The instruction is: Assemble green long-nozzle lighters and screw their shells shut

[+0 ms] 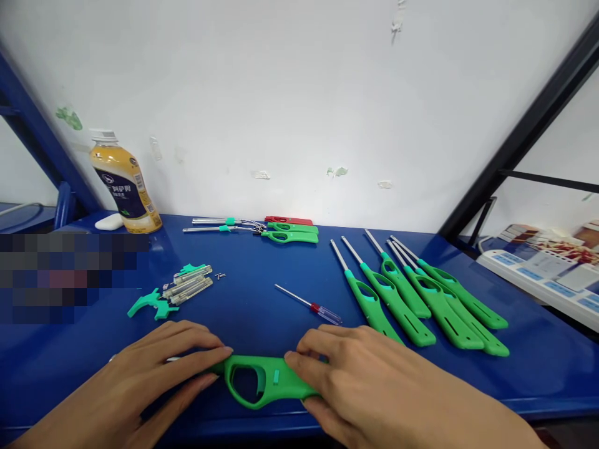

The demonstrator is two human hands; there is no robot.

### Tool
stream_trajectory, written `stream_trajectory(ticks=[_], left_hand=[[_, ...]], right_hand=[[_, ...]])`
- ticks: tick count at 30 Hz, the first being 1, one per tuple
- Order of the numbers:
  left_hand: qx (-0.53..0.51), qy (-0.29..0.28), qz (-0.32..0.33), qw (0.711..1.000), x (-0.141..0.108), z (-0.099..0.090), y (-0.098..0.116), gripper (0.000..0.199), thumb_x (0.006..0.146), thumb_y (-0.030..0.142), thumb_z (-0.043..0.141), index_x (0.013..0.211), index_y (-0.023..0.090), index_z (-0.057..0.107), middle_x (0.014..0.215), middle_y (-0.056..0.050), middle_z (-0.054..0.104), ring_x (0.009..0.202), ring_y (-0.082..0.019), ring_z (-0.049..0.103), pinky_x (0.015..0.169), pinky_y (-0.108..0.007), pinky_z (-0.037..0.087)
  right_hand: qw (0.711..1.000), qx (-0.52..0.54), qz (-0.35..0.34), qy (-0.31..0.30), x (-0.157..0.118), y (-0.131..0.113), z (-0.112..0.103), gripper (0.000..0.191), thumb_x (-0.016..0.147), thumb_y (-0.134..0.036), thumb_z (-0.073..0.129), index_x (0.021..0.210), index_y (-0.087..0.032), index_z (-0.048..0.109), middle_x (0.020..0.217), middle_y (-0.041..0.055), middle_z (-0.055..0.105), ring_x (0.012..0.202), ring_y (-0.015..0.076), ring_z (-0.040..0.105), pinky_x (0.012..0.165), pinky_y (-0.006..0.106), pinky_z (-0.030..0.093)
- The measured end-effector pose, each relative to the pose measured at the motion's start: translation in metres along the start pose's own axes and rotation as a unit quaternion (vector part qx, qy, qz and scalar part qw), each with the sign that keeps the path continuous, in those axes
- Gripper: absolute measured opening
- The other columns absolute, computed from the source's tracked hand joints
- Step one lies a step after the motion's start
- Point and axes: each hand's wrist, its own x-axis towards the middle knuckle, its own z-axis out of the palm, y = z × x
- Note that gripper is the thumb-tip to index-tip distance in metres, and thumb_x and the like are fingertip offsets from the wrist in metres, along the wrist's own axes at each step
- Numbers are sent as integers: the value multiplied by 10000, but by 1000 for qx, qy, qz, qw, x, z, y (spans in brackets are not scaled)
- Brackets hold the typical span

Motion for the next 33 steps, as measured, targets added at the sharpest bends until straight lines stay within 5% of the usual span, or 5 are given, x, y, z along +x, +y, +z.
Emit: stream_trajectory(ticks=[18,33], left_hand=[[-44,-4,-18,999,2,5,0,325,1098,115,451,1149,299,714,1046,50,795,876,-148,782,815,-287,619],[-28,5,-17,999,3,2,1,324,1102,120,458,1154,276,737,1048,23,807,896,-160,782,795,-274,610]], right_hand=[[997,-41,-11,62,-2,0,11,310,979,-242,810,1255,-290,679,1282,-29,812,992,231,828,729,346,620],[996,-39,-5,76,-5,0,11,251,1105,-297,638,1354,-306,662,1326,-21,794,1086,217,815,873,340,629]])
